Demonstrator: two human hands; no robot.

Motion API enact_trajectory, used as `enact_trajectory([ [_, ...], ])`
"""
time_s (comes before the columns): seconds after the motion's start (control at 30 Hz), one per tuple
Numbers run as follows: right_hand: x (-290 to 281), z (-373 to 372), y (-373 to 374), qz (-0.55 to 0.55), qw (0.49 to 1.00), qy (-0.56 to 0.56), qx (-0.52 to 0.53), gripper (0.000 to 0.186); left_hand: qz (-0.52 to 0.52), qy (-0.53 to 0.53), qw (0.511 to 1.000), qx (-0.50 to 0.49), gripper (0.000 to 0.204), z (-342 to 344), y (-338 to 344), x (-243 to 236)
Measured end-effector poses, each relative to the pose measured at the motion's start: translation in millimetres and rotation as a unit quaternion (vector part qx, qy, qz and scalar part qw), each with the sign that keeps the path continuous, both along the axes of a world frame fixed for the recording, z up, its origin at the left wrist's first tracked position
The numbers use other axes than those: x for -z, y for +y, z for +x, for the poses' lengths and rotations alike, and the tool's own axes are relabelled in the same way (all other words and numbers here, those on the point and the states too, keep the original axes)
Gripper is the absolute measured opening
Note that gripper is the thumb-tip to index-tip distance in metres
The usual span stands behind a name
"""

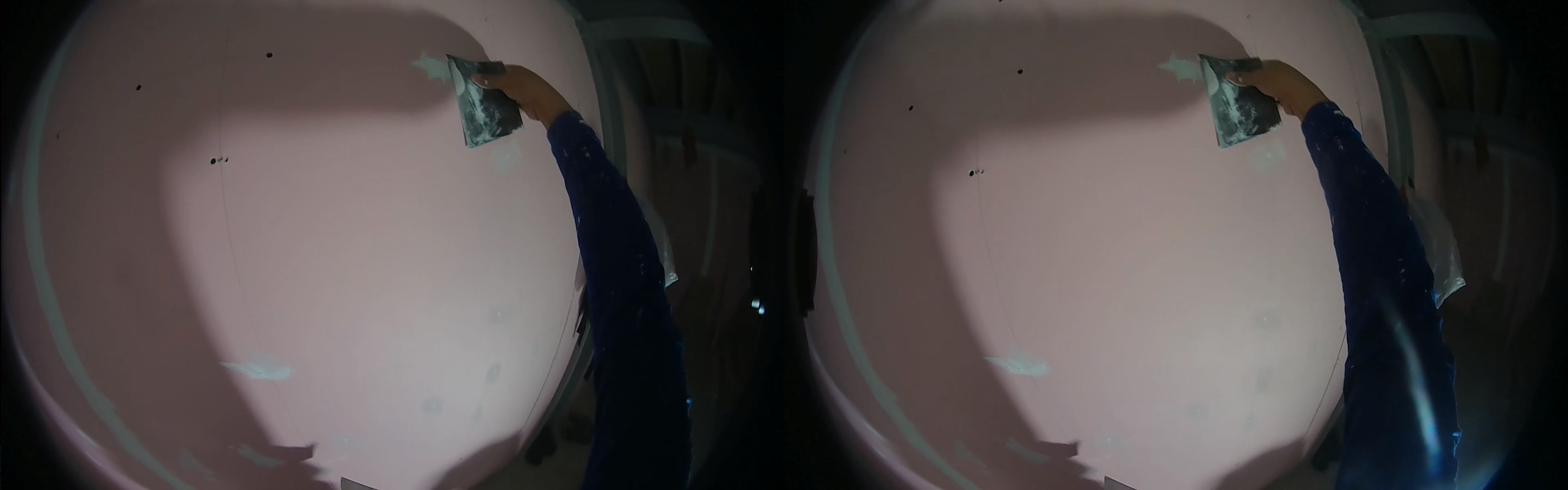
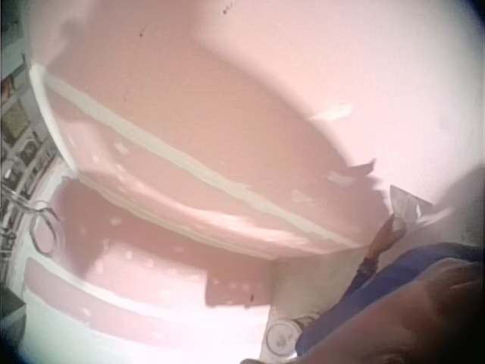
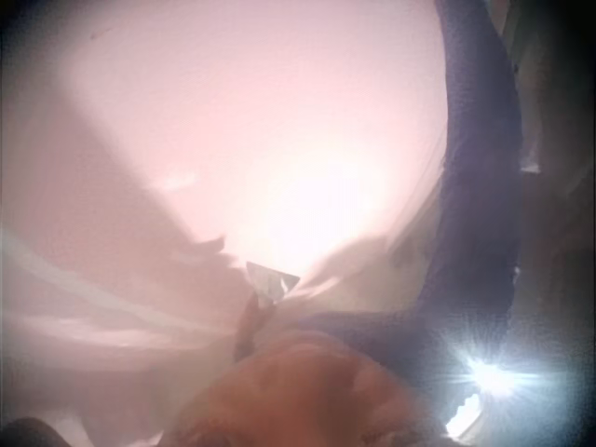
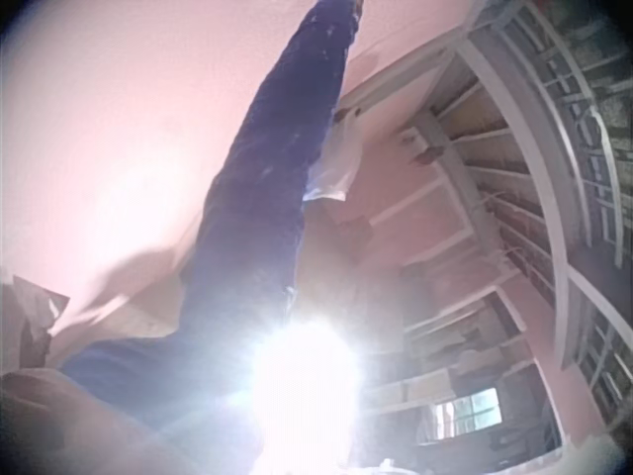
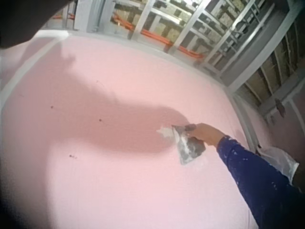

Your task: The person applies white plaster to a pink wall using a putty knife and a larger trowel. They repeatedly scoop plaster from a bucket and spread it across the wall surface, smoothing the material in multiple passes.

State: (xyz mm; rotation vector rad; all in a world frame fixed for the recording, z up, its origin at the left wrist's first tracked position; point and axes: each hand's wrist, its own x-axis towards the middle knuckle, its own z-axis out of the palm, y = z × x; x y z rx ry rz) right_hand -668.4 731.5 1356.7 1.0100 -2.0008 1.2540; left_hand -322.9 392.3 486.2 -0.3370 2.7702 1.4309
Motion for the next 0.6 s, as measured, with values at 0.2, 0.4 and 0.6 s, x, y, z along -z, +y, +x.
enact_trajectory([
  [0.2,15.8,40.7,-6.4,-0.072,0.997,-0.009,0.007,0.052,0.087,0.001,0.996,-0.016,0.081,31.8,-3.4,-109.1],
  [0.4,7.4,67.4,-54.2,0.102,0.811,0.497,0.289,0.028,0.035,0.024,0.999,-0.014,0.08,17.2,-10.8,-114.2],
  [0.6,22.6,43.4,-55.8,0.113,0.835,0.468,0.268,0.028,0.165,0.003,0.986,0.011,0.077,22.7,28.2,-151.1],
])
